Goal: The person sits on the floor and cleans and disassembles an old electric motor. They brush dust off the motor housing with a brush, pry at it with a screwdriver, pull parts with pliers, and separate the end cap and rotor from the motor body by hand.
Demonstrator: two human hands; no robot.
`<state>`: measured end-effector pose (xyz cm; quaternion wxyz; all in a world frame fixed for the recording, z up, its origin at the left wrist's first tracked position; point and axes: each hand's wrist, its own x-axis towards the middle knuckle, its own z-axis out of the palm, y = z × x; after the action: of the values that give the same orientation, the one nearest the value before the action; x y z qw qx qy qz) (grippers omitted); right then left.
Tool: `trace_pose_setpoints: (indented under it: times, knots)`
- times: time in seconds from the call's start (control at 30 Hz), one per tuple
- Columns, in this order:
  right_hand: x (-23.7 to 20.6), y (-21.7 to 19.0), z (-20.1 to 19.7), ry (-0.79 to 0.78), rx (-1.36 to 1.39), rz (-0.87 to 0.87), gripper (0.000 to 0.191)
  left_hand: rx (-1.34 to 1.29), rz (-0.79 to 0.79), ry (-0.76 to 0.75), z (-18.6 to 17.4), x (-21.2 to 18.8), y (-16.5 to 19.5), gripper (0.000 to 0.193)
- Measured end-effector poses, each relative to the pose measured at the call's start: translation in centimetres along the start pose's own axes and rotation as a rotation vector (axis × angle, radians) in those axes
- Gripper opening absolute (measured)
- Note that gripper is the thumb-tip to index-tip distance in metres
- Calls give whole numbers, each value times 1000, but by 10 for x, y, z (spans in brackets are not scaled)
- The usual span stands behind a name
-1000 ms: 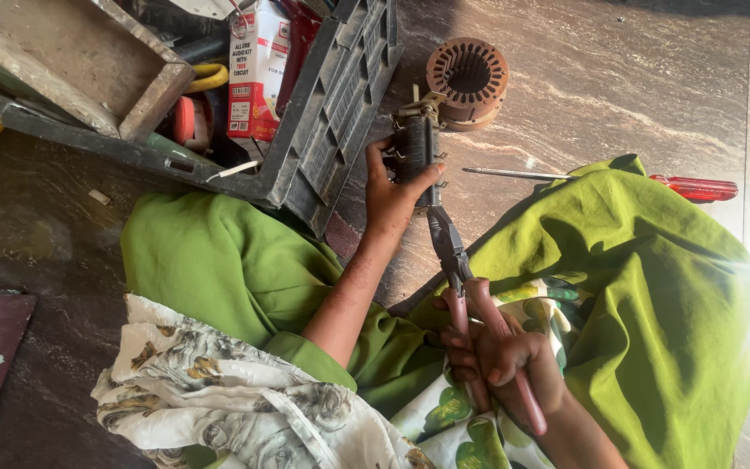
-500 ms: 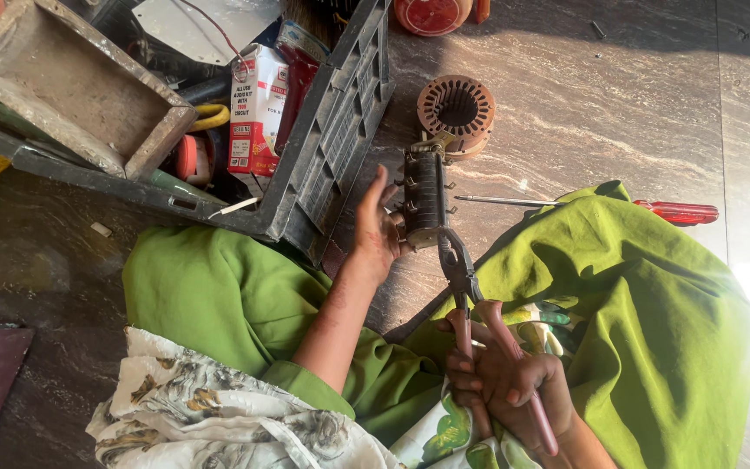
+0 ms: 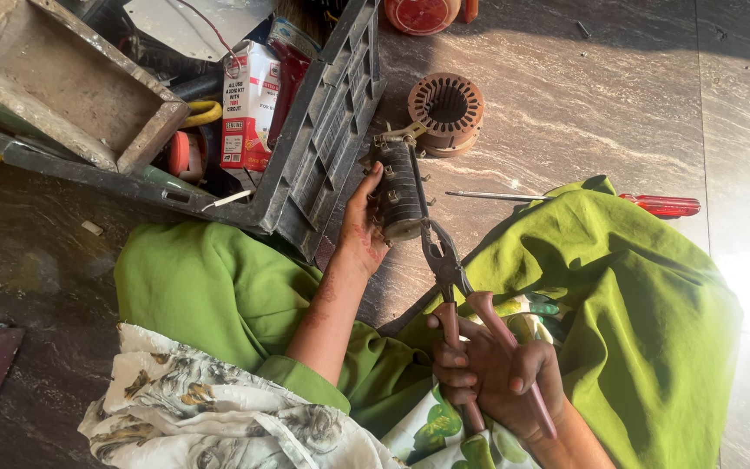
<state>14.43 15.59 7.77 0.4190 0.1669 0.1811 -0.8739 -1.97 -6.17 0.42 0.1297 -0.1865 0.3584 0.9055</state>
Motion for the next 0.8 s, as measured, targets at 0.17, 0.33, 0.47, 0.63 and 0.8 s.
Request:
trace_pose_setpoints:
  times: [0.17,0.33,0.47,0.63,0.8]
  knots:
    - [8,-1,-2,103,-95,-68,104,154,16,131,-15,11,0,77]
    - [8,7,-6,685,-896,-179,89,232,-13,212,-23,17,-4,84]
    - [9,1,-12,624,-980,-213,79,175,-10,147,-24,16,-2,83]
    - [5,-5,-17,550,-789,-150,90,90,8,172,-21,14,-1,76]
    - [4,0,-14,542,-935,-142,97,-13,58,135,-20,12,-1,69]
